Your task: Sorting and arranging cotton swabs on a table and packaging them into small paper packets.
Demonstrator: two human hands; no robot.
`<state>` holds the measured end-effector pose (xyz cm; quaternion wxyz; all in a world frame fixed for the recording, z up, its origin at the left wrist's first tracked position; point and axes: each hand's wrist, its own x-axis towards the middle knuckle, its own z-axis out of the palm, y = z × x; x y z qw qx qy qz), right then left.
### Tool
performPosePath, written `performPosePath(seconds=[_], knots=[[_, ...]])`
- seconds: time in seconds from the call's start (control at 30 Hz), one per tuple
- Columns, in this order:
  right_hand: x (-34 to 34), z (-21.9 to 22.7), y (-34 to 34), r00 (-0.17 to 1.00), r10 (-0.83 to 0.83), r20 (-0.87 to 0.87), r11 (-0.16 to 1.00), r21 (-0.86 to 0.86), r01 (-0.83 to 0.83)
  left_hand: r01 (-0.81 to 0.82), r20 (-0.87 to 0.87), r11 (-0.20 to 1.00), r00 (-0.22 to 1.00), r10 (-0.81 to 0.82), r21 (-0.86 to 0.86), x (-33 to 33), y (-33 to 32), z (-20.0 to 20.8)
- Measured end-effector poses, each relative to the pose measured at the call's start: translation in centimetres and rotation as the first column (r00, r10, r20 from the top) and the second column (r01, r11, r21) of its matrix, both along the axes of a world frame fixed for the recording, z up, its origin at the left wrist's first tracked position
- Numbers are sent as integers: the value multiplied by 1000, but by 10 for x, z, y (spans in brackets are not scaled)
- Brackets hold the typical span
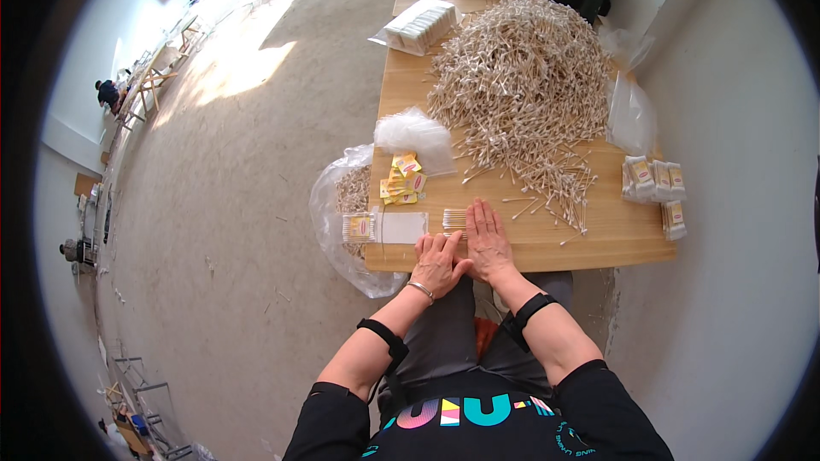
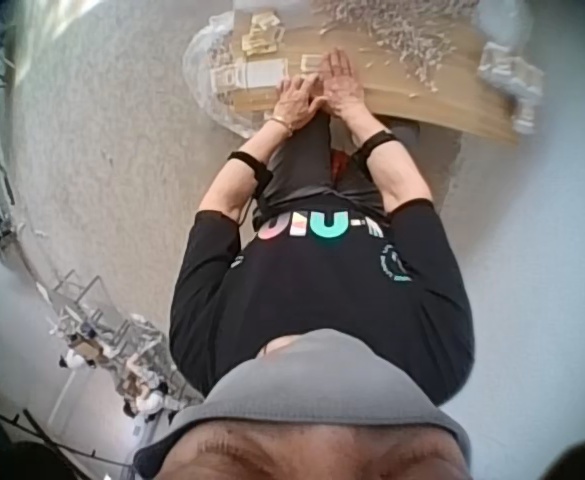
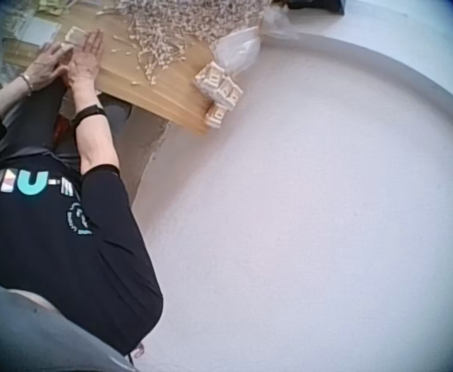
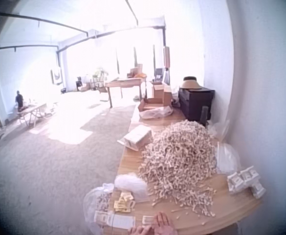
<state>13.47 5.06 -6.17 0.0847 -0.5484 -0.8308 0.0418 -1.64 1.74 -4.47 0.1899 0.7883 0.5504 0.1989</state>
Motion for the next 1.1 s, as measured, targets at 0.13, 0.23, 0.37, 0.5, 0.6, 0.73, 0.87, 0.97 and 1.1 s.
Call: performPosePath(seconds=[0.13,0.23,0.37,0.5,0.6,0.73,0.87,0.97,1.1], knots=[[1,1,0,1000,0,-20,1000,4,0,-4,3,1000,1000,4,27,1,0,1],[0,4,0,1000,0,5,1000,-28,0,-29,21,999,999,28,45,2,1,-1],[-1,4,-1,1000,-7,-15,999,-49,7,-48,-39,999,998,48,16,4,3,-2],[1,-4,1,991,-13,130,998,59,6,-29,-35,1000,999,29,-3,5,5,-3],[0,-4,1,995,-8,102,998,63,2,-48,-20,998,999,49,28,5,5,-6],[-1,3,0,999,0,47,1000,-14,1,-80,10,996,997,80,31,6,5,-5],[-1,3,0,1000,-7,12,1000,13,7,-146,-2,989,989,146,10,14,10,-6],[-1,3,-1,999,-12,-48,1000,16,13,-136,4,990,991,136,39,13,10,-8],[-2,4,-1,999,-12,-48,1000,3,13,-133,-2,989,991,134,65,13,10,-12]])
